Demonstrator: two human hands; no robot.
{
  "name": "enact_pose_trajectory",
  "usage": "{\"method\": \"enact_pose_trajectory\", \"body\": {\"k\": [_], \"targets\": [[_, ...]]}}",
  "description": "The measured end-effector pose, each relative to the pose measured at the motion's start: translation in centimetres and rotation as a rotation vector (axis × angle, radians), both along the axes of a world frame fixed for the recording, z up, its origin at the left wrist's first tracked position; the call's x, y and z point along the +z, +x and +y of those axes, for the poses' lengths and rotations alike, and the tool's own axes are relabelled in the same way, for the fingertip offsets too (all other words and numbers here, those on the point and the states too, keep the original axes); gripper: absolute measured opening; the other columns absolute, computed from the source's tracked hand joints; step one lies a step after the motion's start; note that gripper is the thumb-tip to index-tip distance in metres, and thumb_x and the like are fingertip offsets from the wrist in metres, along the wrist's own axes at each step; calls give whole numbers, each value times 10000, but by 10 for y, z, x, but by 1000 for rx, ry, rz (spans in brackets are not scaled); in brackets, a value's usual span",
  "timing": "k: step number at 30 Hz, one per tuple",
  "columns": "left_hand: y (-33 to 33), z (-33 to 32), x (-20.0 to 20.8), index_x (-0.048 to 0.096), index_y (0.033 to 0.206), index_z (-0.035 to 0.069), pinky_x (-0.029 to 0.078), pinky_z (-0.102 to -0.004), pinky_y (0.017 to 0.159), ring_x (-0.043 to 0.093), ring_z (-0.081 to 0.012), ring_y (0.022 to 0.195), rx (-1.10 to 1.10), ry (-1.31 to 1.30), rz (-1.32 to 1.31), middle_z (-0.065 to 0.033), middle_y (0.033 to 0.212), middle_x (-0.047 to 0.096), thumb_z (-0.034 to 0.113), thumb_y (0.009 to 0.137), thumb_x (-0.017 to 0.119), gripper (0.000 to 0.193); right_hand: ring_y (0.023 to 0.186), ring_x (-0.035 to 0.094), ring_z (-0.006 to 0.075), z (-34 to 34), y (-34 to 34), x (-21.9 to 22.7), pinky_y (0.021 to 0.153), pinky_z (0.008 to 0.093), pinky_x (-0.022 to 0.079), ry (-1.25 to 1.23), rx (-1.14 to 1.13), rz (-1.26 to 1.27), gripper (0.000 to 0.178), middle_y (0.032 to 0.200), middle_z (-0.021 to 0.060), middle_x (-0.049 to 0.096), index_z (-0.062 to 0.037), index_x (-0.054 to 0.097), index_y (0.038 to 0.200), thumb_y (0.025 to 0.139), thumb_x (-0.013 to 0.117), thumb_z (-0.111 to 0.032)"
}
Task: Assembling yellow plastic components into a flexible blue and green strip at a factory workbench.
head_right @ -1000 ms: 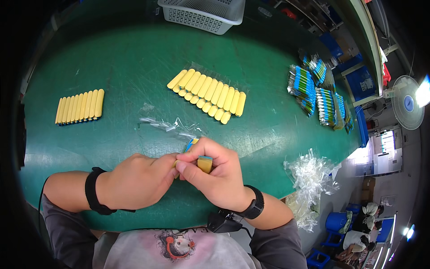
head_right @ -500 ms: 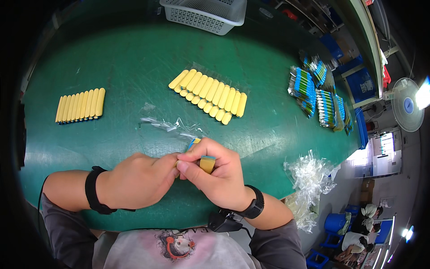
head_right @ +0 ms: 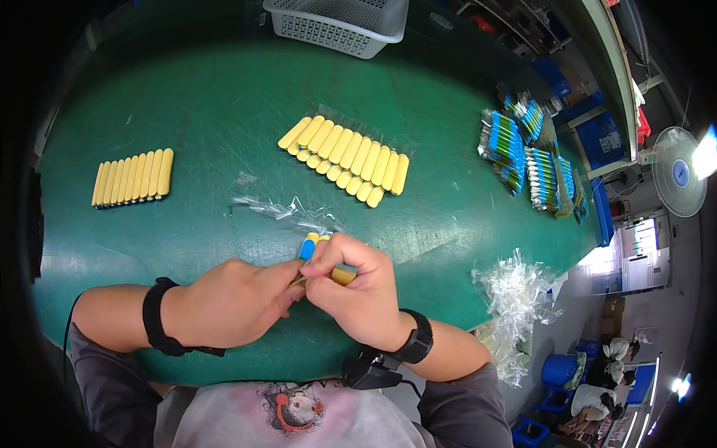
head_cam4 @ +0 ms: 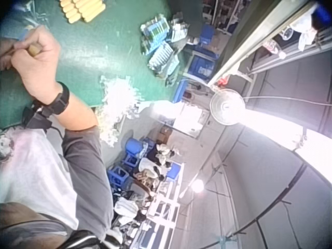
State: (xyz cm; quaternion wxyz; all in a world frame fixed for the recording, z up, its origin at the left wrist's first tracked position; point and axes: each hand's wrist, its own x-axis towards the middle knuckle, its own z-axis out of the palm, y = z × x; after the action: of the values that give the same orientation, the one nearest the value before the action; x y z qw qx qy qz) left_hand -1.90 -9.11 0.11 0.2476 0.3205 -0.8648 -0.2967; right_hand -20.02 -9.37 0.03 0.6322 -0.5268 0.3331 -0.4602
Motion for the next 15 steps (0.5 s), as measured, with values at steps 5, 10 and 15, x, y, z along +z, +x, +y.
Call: {"method": "enact_pose_trajectory", "body": {"k": [5,10,15], "targets": [[0,-1,-4,449,793,-30,435,-387,390,537,-323,422,17,169,183,-158,473,487,102,846,525,162,687,530,48,-3,-7,14,586,199,424,74,103,32,121,800,32,577,19,559,887,786,562,85],[-2,-2,-4,468,1038,-90,440,-383,393,535,-306,419,68,93,193,-146,485,495,63,808,550,288,687,554,62,2,1,19,575,200,427,-104,-120,216,164,799,45,606,30,573,950,790,604,40],[1,4,2,367,1296,-42,475,-308,450,574,-208,492,140,-173,60,-89,723,599,19,769,560,565,571,536,84,6,3,30,505,206,399,-432,-145,547,70,690,64,608,14,622,812,747,647,16]]}}
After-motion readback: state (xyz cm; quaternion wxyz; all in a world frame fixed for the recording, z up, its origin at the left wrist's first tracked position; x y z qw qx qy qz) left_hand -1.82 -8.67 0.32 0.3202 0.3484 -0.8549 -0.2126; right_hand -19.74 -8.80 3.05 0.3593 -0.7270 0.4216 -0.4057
